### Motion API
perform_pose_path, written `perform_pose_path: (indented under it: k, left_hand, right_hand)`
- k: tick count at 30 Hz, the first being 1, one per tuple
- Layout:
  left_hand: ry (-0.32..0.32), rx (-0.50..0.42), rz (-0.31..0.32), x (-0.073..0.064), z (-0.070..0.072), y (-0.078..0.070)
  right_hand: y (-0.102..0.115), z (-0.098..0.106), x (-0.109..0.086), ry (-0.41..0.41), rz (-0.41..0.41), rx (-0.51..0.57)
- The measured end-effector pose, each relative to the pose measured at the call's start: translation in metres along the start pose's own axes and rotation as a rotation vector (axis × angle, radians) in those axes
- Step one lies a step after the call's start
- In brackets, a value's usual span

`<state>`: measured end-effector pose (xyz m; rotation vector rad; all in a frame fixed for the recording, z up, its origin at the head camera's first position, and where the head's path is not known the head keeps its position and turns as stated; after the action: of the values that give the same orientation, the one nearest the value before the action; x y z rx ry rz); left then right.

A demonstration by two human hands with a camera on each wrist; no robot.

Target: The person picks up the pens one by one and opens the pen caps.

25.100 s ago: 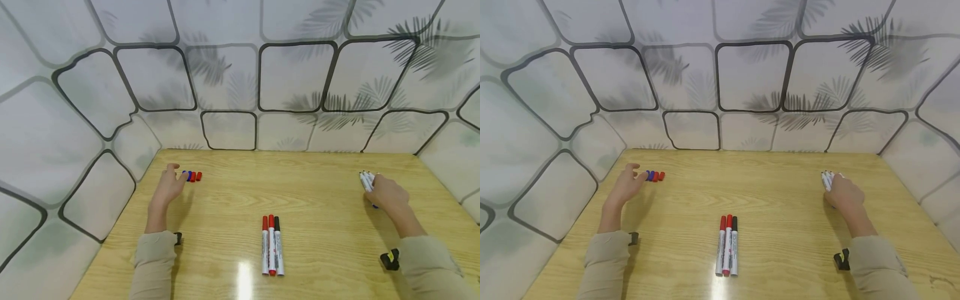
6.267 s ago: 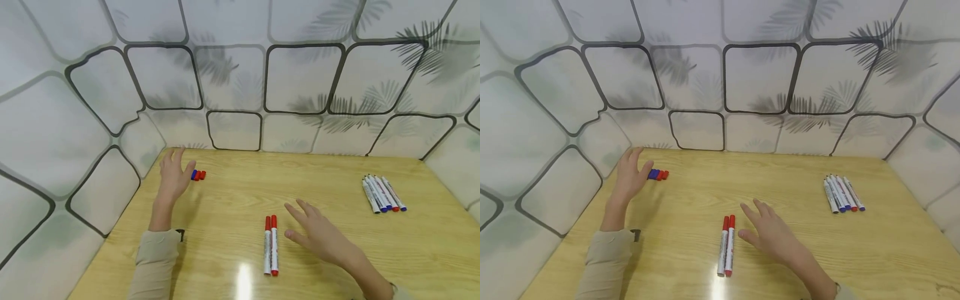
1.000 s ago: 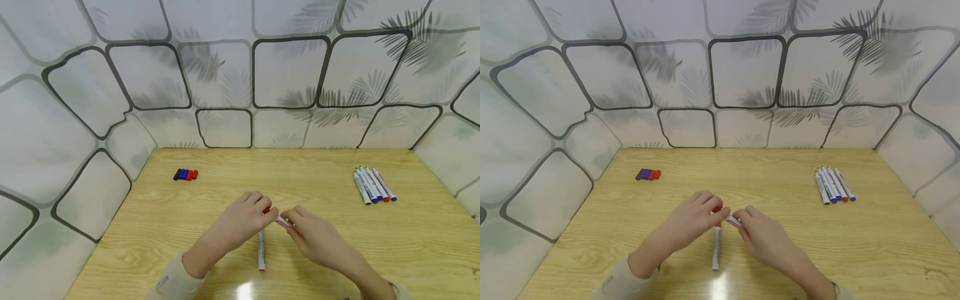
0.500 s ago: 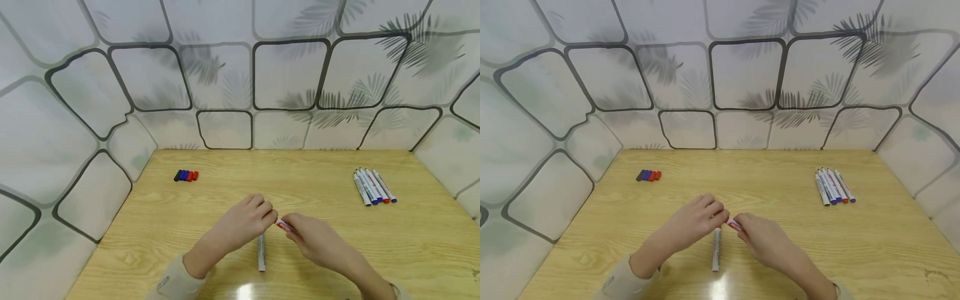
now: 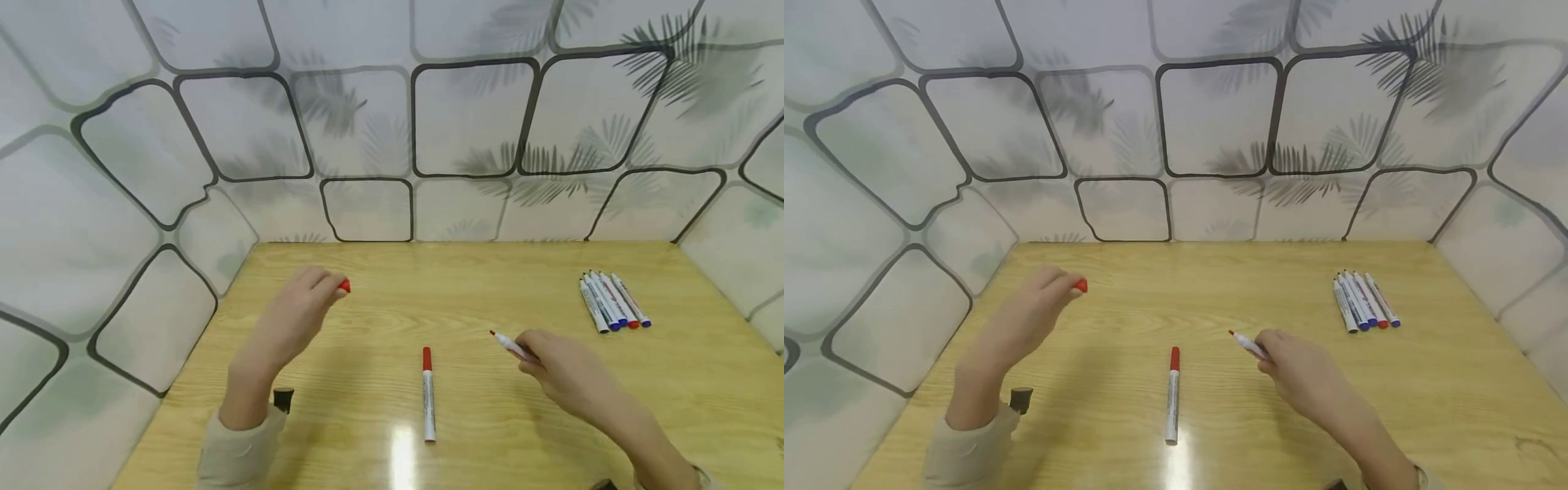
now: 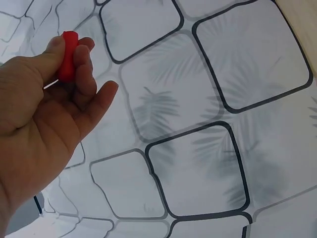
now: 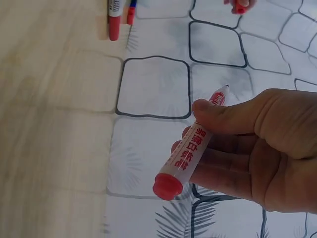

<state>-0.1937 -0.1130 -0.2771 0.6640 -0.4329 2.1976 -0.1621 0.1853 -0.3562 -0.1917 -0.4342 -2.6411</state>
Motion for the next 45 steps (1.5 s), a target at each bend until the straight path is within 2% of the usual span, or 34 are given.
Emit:
perform_pose_path:
  k: [1, 3, 9, 16, 22, 29, 32, 45]
  left_hand:
    - [-0.038, 0.003, -0.011, -0.001, 0.006, 0.002]
    - [-0.072, 0.024, -0.026, 0.002, 0.011, 0.001]
    - [-0.050, 0.091, -0.045, 0.006, 0.004, -0.006]
    - [-0.020, 0.073, 0.000, 0.004, 0.003, -0.002]
    - [-0.044, 0.065, -0.002, 0.003, 0.003, 0.000]
    - [-0.054, 0.056, 0.004, 0.003, 0.004, 0.000]
    - [-0.056, 0.062, 0.007, 0.003, 0.004, 0.000]
    - [-0.074, 0.075, 0.021, 0.001, 0.008, 0.003]
  right_hand:
    - [-0.003, 0.004, 0.001, 0.001, -0.024, 0.007]
    - [-0.005, 0.010, 0.004, -0.014, -0.042, 0.018]
    - [-0.002, 0.011, 0.006, -0.024, -0.058, 0.032]
    - [-0.009, 0.011, 0.009, -0.018, -0.098, 0.114]
    - [-0.020, 0.013, 0.009, -0.015, -0.131, 0.134]
    - [-0.043, 0.005, 0.009, 0.087, -0.243, 0.270]
    - [-0.053, 0.004, 0.010, 0.097, -0.277, 0.279]
    - [-0.117, -0.004, 0.023, 0.139, -0.335, 0.155]
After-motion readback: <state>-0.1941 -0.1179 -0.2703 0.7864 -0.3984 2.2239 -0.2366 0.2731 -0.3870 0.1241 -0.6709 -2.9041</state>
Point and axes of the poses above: each hand's wrist, its own x-axis towards the middle knuckle, its own z-axis out of the back of the hand, y = z × x, the point moved 7 cm from there along x, towards the middle knuckle, and after that the axes turned 2 degrees about -x, right-handed, at the moved point
